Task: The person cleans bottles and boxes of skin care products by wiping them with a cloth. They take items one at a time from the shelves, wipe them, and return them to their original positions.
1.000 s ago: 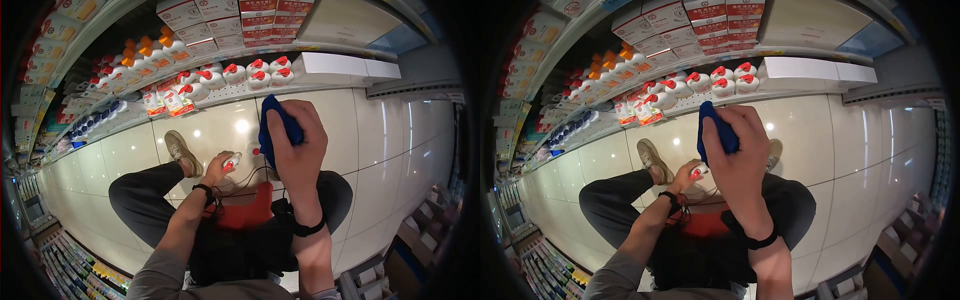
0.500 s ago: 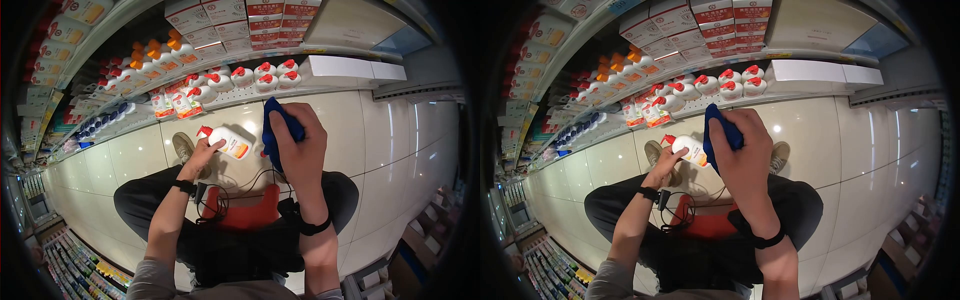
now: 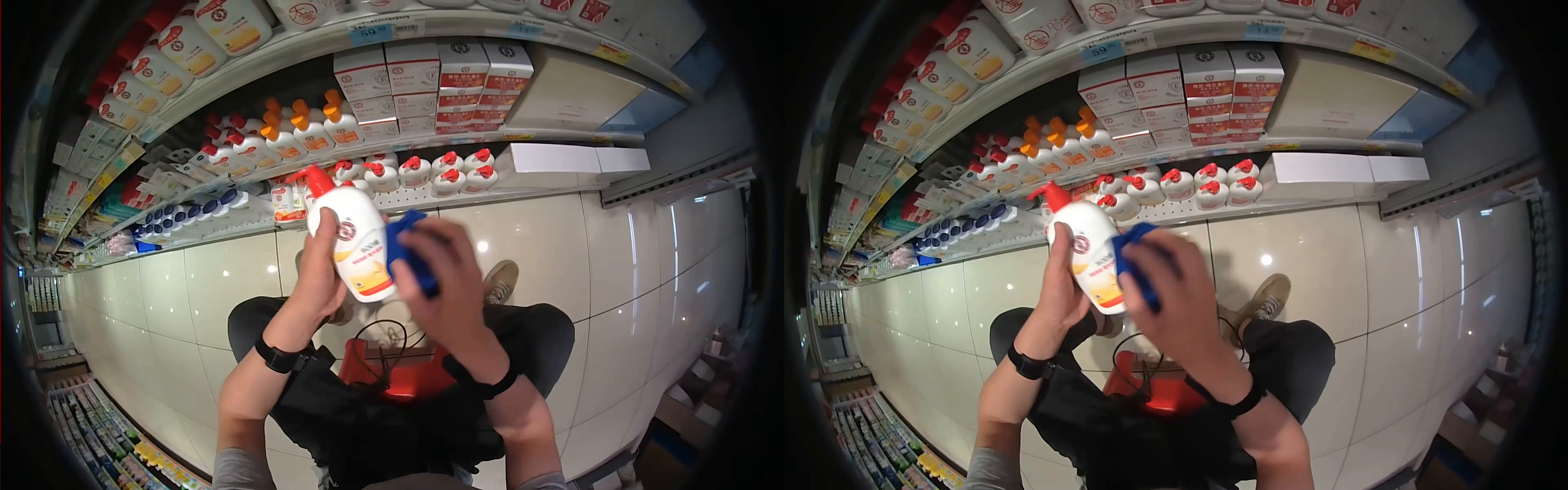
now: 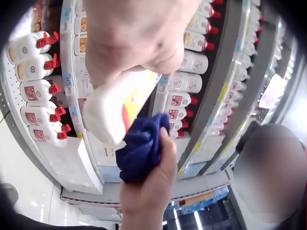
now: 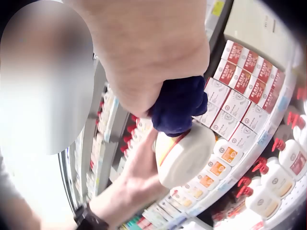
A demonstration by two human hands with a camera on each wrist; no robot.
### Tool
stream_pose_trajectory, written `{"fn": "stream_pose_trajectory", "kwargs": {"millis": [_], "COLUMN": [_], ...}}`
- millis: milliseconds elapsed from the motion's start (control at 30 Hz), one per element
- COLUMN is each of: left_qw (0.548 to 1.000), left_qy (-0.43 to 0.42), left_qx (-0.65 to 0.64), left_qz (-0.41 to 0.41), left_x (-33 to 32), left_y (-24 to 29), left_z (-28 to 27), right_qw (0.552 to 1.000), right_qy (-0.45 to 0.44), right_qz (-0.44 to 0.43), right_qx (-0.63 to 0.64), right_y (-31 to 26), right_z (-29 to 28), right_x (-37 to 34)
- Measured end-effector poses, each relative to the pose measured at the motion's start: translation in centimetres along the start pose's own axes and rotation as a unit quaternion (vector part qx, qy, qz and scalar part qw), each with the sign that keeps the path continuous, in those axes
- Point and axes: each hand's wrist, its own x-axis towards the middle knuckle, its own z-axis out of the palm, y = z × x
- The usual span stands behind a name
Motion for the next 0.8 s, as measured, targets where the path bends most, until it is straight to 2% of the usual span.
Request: {"fn": "stream_pose_trajectory", "kwargs": {"millis": [67, 100, 133, 200, 233, 267, 333, 367, 433, 467, 500, 533, 600, 667, 700, 733, 800], "left_qw": [0.999, 0.997, 0.996, 0.996, 0.996, 0.993, 0.992, 0.993, 0.995, 0.995, 0.997, 0.997, 0.995, 0.989, 0.997, 0.997, 0.988], "left_qy": [-0.027, -0.058, -0.059, 0.025, 0.005, -0.008, -0.001, 0.001, -0.010, -0.010, -0.018, -0.025, -0.027, -0.032, -0.021, -0.023, -0.031], "left_qx": [-0.016, -0.033, -0.038, 0.084, 0.085, 0.116, 0.123, 0.120, -0.037, -0.039, 0.013, 0.064, 0.095, 0.142, 0.065, 0.066, 0.148], "left_qz": [-0.023, -0.044, -0.049, -0.010, -0.028, -0.011, 0.021, 0.021, -0.092, -0.096, -0.069, -0.039, -0.024, 0.025, -0.019, -0.023, 0.016], "left_x": [0.1, -0.1, 0.0, -0.3, -0.8, -1.1, -1.0, -1.2, -1.8, -1.8, -1.7, -1.6, -1.6, -1.5, -1.6, -1.7, -1.6], "left_y": [-1.1, -1.1, -2.1, -4.2, -4.3, -4.3, -4.6, -4.2, -3.2, -3.1, -3.0, -3.1, -3.5, -4.1, -3.9, -3.5, -2.7], "left_z": [0.3, 1.0, 1.1, 0.8, 0.7, 0.9, 0.3, 0.0, -0.5, -0.3, 0.0, 0.2, 0.2, -0.3, -0.3, -0.2, 0.6], "right_qw": [0.982, 0.984, 0.984, 0.994, 0.993, 0.993, 0.991, 0.987, 0.988, 0.989, 0.993, 0.993, 0.993, 0.993, 0.991, 0.987, 0.990], "right_qy": [-0.120, -0.060, -0.063, 0.006, 0.028, 0.025, -0.027, -0.083, -0.079, -0.071, -0.050, -0.051, -0.001, -0.025, -0.040, -0.055, -0.034], "right_qz": [-0.102, -0.133, -0.129, 0.012, 0.048, 0.046, -0.053, -0.075, -0.077, -0.078, -0.036, -0.037, 0.004, -0.025, -0.069, -0.110, -0.091], "right_qx": [-0.102, -0.100, -0.105, -0.111, -0.103, -0.102, -0.119, -0.112, -0.107, -0.101, -0.100, -0.101, -0.120, -0.114, -0.107, -0.102, -0.104], "right_y": [-1.1, -0.3, -0.1, 0.5, 1.4, 1.0, -0.4, -1.6, -1.8, -1.7, -1.2, -0.8, -0.4, -1.5, -1.8, -1.9, -0.8], "right_z": [1.5, 2.7, 2.6, 2.4, 2.5, 2.8, 3.0, 3.3, 3.4, 3.4, 3.2, 3.0, 2.8, 3.0, 3.3, 3.4, 2.9], "right_x": [-0.5, -1.7, -1.2, 0.6, 1.0, 1.0, 0.6, -0.1, 0.0, 0.1, 0.7, 0.9, 1.2, 1.1, 1.0, 0.7, 1.7]}}
